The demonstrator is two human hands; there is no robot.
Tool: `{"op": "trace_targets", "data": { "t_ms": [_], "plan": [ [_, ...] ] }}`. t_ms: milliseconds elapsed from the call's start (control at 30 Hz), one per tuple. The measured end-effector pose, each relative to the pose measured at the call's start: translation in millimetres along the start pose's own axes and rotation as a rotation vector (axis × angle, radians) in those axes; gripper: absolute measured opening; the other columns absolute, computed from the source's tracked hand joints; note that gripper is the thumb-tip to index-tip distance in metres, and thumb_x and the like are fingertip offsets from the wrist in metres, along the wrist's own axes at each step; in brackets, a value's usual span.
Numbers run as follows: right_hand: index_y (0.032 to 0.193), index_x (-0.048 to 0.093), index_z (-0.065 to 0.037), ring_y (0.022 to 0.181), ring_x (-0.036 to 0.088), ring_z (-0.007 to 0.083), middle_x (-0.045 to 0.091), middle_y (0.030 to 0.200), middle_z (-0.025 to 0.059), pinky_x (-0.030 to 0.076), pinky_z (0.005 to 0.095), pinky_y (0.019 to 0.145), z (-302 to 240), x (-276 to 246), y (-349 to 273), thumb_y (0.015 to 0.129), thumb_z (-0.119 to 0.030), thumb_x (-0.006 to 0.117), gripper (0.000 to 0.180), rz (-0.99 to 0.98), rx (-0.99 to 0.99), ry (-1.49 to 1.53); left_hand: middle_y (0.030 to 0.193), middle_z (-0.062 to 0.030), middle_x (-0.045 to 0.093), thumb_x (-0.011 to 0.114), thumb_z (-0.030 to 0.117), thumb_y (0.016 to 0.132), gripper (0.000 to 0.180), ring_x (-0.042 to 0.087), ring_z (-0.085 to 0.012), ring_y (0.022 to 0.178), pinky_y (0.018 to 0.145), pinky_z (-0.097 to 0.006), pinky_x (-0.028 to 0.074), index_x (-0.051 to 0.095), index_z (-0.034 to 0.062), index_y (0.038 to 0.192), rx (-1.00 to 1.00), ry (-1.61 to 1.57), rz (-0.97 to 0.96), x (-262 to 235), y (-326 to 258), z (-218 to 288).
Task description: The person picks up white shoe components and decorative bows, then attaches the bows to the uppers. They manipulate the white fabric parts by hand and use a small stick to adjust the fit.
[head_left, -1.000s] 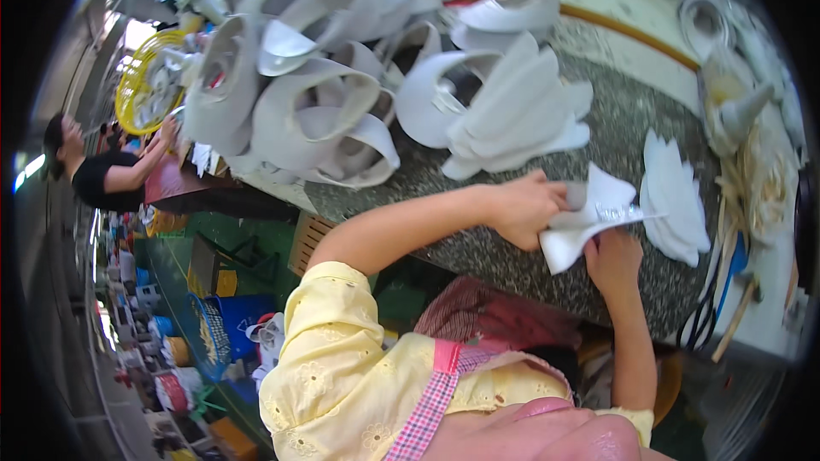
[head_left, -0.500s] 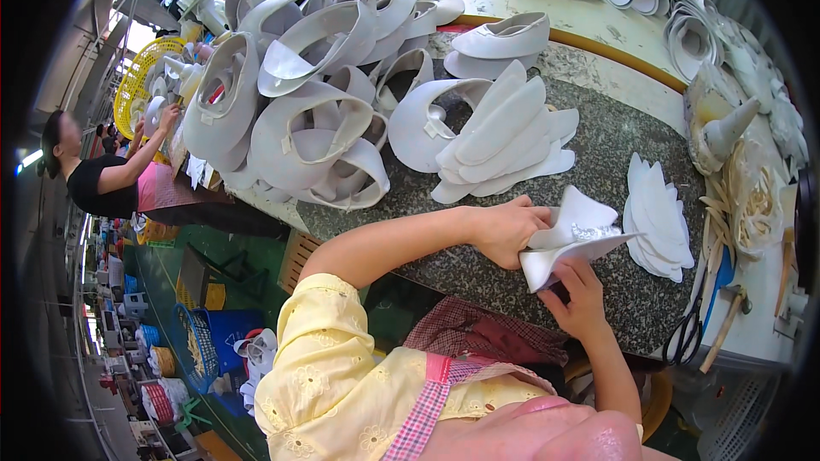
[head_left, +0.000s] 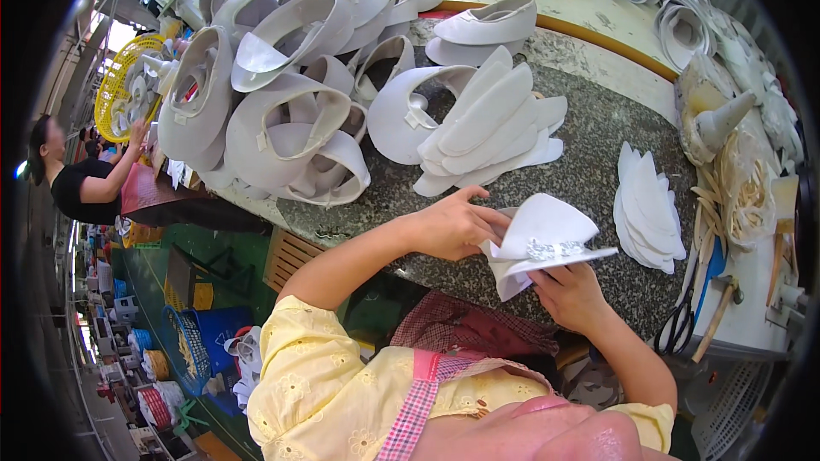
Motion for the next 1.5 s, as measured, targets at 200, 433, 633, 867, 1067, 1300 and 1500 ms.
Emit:
{"op": "trace_targets", "data": {
  "t_ms": [200,433,633,867,1067,1300,1500],
  "plan": [
    [0.083,0.057,-0.002,0.085,0.047,0.0240,0.051,0.088,0.0052,0.041,0.0357,0.073,-4,5,6,0.063,-0.015,0.057,0.024,-0.024,-0.069,-0.130,0.087,-0.0026,0.061,0.062,0.003,0.061,0.026,0.054,-0.0180,0.097,0.091,-0.046,0.030,0.061,0.0114,0.085,-0.043,-0.108,0.063,3,-2,-11],
    [0.070,0.057,0.002,0.089,0.045,0.0248,0.048,0.091,0.0086,0.038,0.0346,0.080,-12,13,23,0.060,-0.010,0.052,0.016,0.063,-0.023,-0.180,0.070,-0.0071,0.057,0.056,0.010,0.059,0.007,0.057,-0.0167,0.072,0.061,-0.029,0.046,0.054,0.0080,0.066,0.515,0.192,0.689,-47,-19,144],
    [0.072,0.058,0.006,0.092,0.044,0.0276,0.047,0.096,0.0128,0.042,0.0343,0.079,-18,14,19,0.059,-0.009,0.058,0.020,-0.107,-0.093,-0.284,0.089,-0.0076,0.055,0.056,0.012,0.061,0.021,0.055,-0.0199,0.087,0.076,-0.030,0.044,0.052,0.0068,0.081,-0.047,0.731,0.218,-4,-13,83],
    [0.084,0.060,-0.004,0.086,0.055,0.0324,0.053,0.100,0.0170,0.045,0.0377,0.078,-15,3,24,0.066,-0.020,0.065,0.024,0.107,0.108,-0.020,0.088,-0.0061,0.056,0.057,0.014,0.060,0.018,0.056,-0.0202,0.086,0.070,-0.029,0.044,0.052,0.0065,0.076,0.005,0.900,0.457,20,-46,99],
    [0.098,0.052,-0.006,0.085,0.055,0.0306,0.056,0.090,0.0120,0.045,0.0383,0.074,-24,12,38,0.064,-0.017,0.065,0.038,0.126,0.156,0.106,0.081,-0.0013,0.054,0.055,0.016,0.059,0.014,0.056,-0.0185,0.081,0.064,-0.026,0.040,0.054,0.0105,0.071,0.089,0.911,0.544,34,-52,102],
    [0.094,0.055,-0.006,0.078,0.058,0.0295,0.057,0.092,0.0101,0.048,0.0362,0.068,-36,18,41,0.065,-0.015,0.068,0.032,0.006,0.045,0.061,0.079,0.0001,0.053,0.055,0.017,0.058,0.014,0.055,-0.0159,0.077,0.059,-0.024,0.037,0.055,0.0097,0.071,0.006,0.861,0.580,53,-73,96],
    [0.094,0.056,-0.005,0.076,0.060,0.0267,0.058,0.091,0.0101,0.050,0.0333,0.063,-36,26,39,0.066,-0.015,0.068,0.032,-0.046,0.069,-0.119,0.076,-0.0009,0.051,0.053,0.017,0.059,0.015,0.054,-0.0144,0.076,0.058,-0.024,0.036,0.056,0.0096,0.072,-0.182,0.826,0.540,69,-71,90]
  ]
}}
Point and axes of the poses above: each hand's wrist, its own y-axis towards the middle knuckle, its own x-axis out of the palm, z = x × y, the point moved 7 cm from there along y, towards the middle knuckle
